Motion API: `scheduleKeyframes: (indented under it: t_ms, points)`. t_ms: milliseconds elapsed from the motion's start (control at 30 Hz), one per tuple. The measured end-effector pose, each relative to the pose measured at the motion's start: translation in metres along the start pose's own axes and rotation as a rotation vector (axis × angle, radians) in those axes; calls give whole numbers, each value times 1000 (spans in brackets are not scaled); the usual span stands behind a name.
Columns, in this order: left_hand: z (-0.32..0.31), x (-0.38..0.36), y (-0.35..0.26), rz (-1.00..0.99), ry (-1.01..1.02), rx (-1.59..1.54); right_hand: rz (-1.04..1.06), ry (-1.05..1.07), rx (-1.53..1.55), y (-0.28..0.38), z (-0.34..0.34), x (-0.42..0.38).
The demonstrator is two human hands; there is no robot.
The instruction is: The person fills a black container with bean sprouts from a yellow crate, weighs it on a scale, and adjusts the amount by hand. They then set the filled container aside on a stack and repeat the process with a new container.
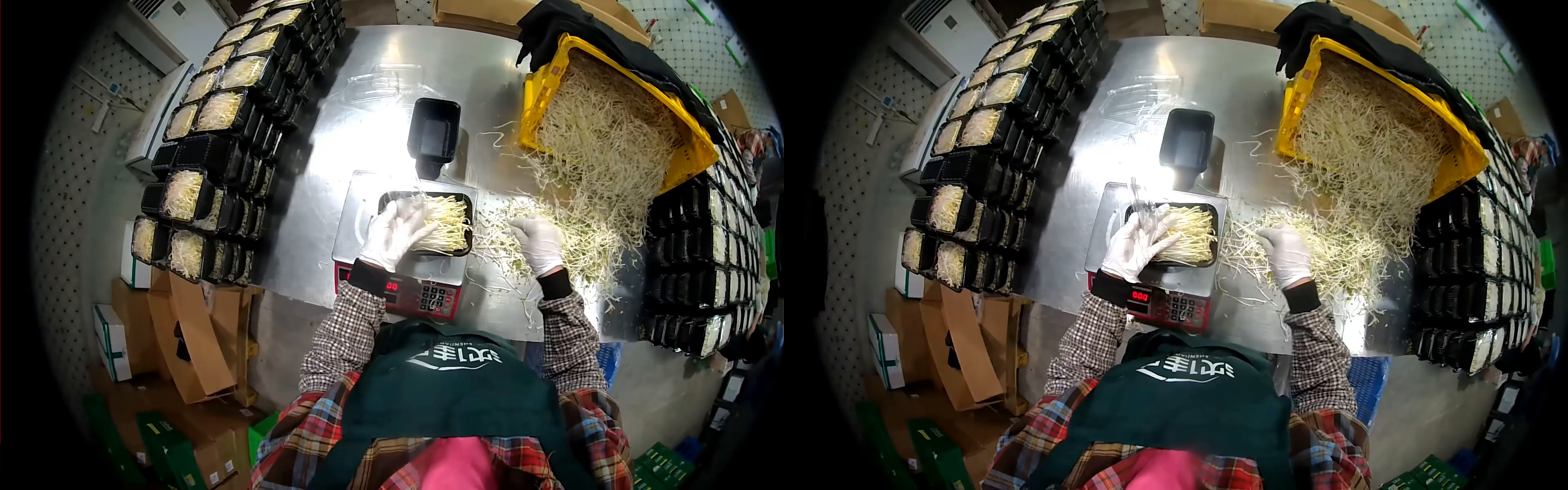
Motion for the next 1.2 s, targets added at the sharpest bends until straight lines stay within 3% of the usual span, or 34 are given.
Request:
scheduleKeyframes:
  t_ms: [33, 67, 100, 167, 200, 300, 367, 433, 500, 533, 567, 600, 633, 700, 733, 800, 867, 900, 933, 967, 1033, 1100, 1200]
  points:
    - [0, -2, -1, -2, 9, -37, -31, 55, -89, -5, 9, -2]
    - [1, -5, -3, -2, 19, -71, 17, 32, 10, -5, 9, -2]
    - [11, -4, -3, -37, 289, -181, 65, 8, 110, 4, 6, 2]
    - [-1, -21, -10, -33, 428, -182, 172, 11, 306, 26, -9, 8]
    - [-3, -30, -14, -28, 267, -23, 90, 50, 368, 34, -20, 9]
    - [-12, -41, -8, 40, 193, 125, -69, -8, 566, 41, -58, 9]
    - [1, -35, 6, 71, 224, 107, 31, -76, 503, 41, -62, 11]
    - [6, -28, 16, 87, 33, 151, 56, -98, 551, 36, -52, 11]
    - [1, -24, 19, 68, 36, 64, 38, -133, 553, 17, -29, 7]
    - [6, -21, 22, 42, 109, -2, -99, -180, 667, 2, -18, 0]
    - [8, -20, 23, 15, 181, -70, -51, -251, 479, -17, -2, -5]
    - [-14, -32, 14, -13, 56, 72, -155, -127, 167, -37, 16, -11]
    - [-6, -34, 13, -61, 96, 95, -166, -85, -124, -31, 34, -18]
    - [16, -36, 4, -155, 181, 149, -1, -216, -113, -30, 44, -27]
    - [-1, -51, -13, -198, -33, 317, 84, -192, 7, -13, 49, -23]
    - [-11, -68, -40, -336, 41, 590, -232, -125, 965, 30, 42, -12]
    - [-28, -83, -70, -410, 44, 1097, -120, 72, 1379, 84, 50, 7]
    - [-37, -87, -82, -449, 45, 1430, -94, 114, 1362, 103, 47, 17]
    - [-50, -90, -87, -466, 134, 1544, -66, 154, 1346, 122, 44, 27]
    - [-64, -94, -92, -296, 215, 1547, 65, 214, 1327, 138, 40, 32]
    - [-85, -93, -97, -391, 313, 1777, 0, 349, 1174, 160, 28, 33]
    - [-78, -93, -97, -598, 287, 1772, -8, 331, 1156, 163, 12, 26]
    - [-58, -96, -94, -359, 103, 1844, -107, 280, 1181, 122, -17, 9]
Point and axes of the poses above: each hand's wrist, its own x-axis towards the middle knuckle, its own z-axis out of the back of the hand, y = z × x, the point moved 3 cm from there along x, towards the middle knuckle, and after that the axes turned 13 degrees about x, right-handed, at the moved point
